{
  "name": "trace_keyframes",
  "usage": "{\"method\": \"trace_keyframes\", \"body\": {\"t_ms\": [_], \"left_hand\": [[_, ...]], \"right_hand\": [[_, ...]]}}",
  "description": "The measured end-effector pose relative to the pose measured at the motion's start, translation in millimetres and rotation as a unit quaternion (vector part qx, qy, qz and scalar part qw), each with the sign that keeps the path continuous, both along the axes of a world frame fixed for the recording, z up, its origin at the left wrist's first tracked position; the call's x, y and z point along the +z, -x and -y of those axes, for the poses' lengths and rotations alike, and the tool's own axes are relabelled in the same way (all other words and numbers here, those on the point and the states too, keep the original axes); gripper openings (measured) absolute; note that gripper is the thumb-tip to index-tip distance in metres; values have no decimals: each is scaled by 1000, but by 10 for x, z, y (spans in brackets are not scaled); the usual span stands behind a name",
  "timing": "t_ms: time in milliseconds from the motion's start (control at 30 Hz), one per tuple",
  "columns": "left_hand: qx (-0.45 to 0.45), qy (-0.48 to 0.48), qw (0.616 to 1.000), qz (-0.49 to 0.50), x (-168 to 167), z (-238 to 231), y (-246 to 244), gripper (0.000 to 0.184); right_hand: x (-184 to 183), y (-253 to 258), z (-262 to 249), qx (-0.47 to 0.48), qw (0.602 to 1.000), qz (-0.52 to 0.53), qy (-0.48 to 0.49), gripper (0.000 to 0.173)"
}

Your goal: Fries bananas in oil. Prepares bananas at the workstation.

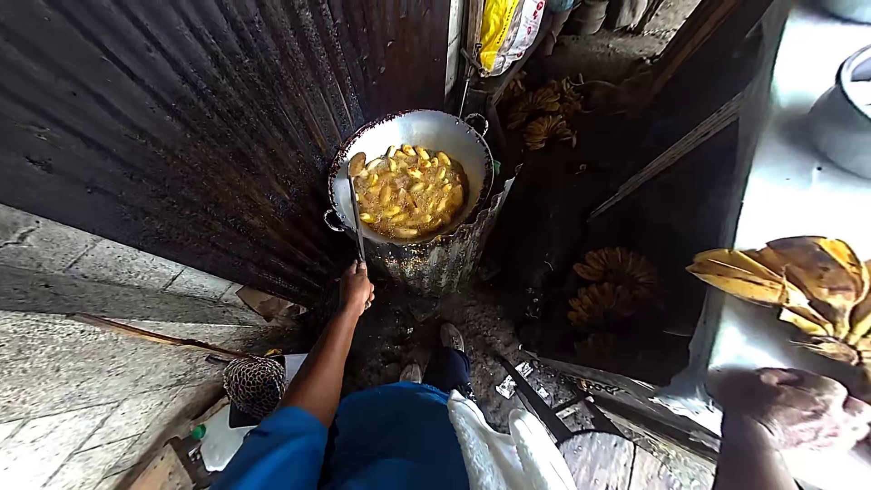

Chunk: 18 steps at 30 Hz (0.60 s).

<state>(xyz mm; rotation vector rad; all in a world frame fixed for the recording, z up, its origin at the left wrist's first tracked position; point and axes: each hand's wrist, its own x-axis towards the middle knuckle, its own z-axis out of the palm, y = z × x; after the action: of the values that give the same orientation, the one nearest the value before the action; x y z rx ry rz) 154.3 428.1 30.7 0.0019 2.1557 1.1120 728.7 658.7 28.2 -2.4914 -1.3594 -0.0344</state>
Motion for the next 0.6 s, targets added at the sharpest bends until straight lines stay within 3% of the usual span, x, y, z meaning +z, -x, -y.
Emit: {"method": "trace_keyframes", "body": {"t_ms": [67,267,367,467,600], "left_hand": [[8,4,1000,24,-163,-272,67,51],[49,-124,967,216,-462,-873,157,46],[34,-149,946,285,-384,-947,271,50],[-33,-114,960,254,-222,-793,306,49],[-179,-8,978,106,83,-317,218,42]], "right_hand": [[2,1,-7,-6,1000,2,1,41],[12,38,-15,-21,1000,7,0,41],[38,72,8,-26,1000,2,5,40],[26,59,-4,-25,1000,5,4,40],[11,53,0,-18,1000,3,-6,39]]}}
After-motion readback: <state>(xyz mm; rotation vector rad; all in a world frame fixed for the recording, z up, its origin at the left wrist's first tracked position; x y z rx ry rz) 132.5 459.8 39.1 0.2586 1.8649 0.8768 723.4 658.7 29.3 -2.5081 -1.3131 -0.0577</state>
